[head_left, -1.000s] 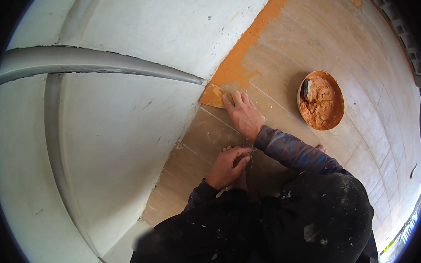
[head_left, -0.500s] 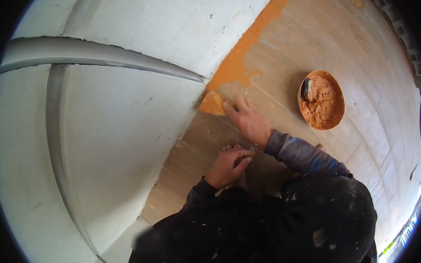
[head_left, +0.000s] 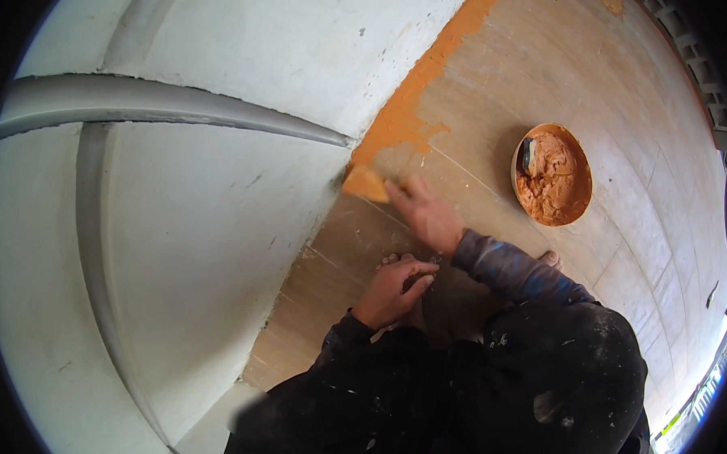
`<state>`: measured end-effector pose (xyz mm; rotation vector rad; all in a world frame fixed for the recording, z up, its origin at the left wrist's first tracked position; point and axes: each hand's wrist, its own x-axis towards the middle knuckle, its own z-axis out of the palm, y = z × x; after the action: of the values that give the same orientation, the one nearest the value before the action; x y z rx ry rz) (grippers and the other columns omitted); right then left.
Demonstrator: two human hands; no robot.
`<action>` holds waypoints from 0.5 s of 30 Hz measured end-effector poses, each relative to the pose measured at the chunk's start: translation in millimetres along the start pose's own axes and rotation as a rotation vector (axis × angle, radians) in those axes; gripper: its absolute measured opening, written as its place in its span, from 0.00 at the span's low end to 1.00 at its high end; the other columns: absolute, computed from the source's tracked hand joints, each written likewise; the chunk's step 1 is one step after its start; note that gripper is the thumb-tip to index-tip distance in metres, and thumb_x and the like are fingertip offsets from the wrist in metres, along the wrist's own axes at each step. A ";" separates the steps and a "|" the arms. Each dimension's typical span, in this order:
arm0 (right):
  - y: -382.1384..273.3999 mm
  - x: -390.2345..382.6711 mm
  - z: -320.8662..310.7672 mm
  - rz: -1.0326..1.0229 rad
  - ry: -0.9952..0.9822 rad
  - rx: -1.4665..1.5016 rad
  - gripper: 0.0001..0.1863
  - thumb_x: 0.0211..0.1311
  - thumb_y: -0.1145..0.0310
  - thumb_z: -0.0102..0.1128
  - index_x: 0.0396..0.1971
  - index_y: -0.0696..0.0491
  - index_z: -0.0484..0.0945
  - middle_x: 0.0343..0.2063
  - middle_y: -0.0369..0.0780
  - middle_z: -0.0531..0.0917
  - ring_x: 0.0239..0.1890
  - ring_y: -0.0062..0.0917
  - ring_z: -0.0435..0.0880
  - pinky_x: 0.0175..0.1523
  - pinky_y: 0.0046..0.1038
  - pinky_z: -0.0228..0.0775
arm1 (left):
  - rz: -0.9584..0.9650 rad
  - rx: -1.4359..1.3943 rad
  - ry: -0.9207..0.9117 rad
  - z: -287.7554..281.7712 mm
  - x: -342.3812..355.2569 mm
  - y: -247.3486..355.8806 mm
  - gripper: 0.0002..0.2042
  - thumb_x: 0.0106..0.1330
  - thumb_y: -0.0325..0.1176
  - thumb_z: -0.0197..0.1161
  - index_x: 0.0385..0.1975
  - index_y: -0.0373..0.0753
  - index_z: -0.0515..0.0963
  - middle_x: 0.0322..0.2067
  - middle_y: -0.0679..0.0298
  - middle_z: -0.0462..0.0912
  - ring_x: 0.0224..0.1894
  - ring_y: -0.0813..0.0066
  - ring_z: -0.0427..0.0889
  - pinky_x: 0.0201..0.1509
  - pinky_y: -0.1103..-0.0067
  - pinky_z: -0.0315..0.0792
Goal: The person applies orange grout material to the joint between a wall and floor tiles using a putty knife. They scrape the material along the gap and scoop additional grout from a small bowl.
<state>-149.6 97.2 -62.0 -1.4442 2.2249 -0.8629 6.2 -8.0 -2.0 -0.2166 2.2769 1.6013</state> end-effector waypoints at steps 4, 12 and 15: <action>33.1 14.9 -24.3 0.208 0.176 -0.140 0.29 0.63 0.75 0.51 0.66 0.60 0.68 0.50 0.48 0.72 0.55 0.44 0.75 0.53 0.38 0.79 | -0.013 -0.011 -0.013 1.8 0.4 1.0 0.13 0.72 0.36 0.62 0.53 0.43 0.83 0.42 0.60 0.84 0.46 0.61 0.82 0.56 0.68 0.70; 4.3 9.1 -5.1 0.035 0.033 -0.124 0.30 0.62 0.75 0.51 0.67 0.59 0.67 0.49 0.47 0.71 0.54 0.42 0.75 0.53 0.37 0.79 | -0.063 -0.032 -0.022 0.9 0.7 -0.3 0.13 0.72 0.35 0.63 0.53 0.42 0.83 0.43 0.60 0.84 0.47 0.62 0.82 0.57 0.68 0.71; -6.8 3.5 4.1 -0.017 -0.068 -0.015 0.30 0.61 0.75 0.52 0.67 0.57 0.69 0.51 0.46 0.72 0.55 0.41 0.74 0.56 0.36 0.77 | -0.015 0.003 0.026 -1.6 0.4 6.9 0.12 0.71 0.29 0.62 0.52 0.37 0.83 0.41 0.60 0.85 0.45 0.63 0.82 0.56 0.72 0.71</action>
<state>-144.0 90.8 -60.5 -1.4782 2.1768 -0.7924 3.3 -7.0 4.3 -0.2544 2.2912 1.5969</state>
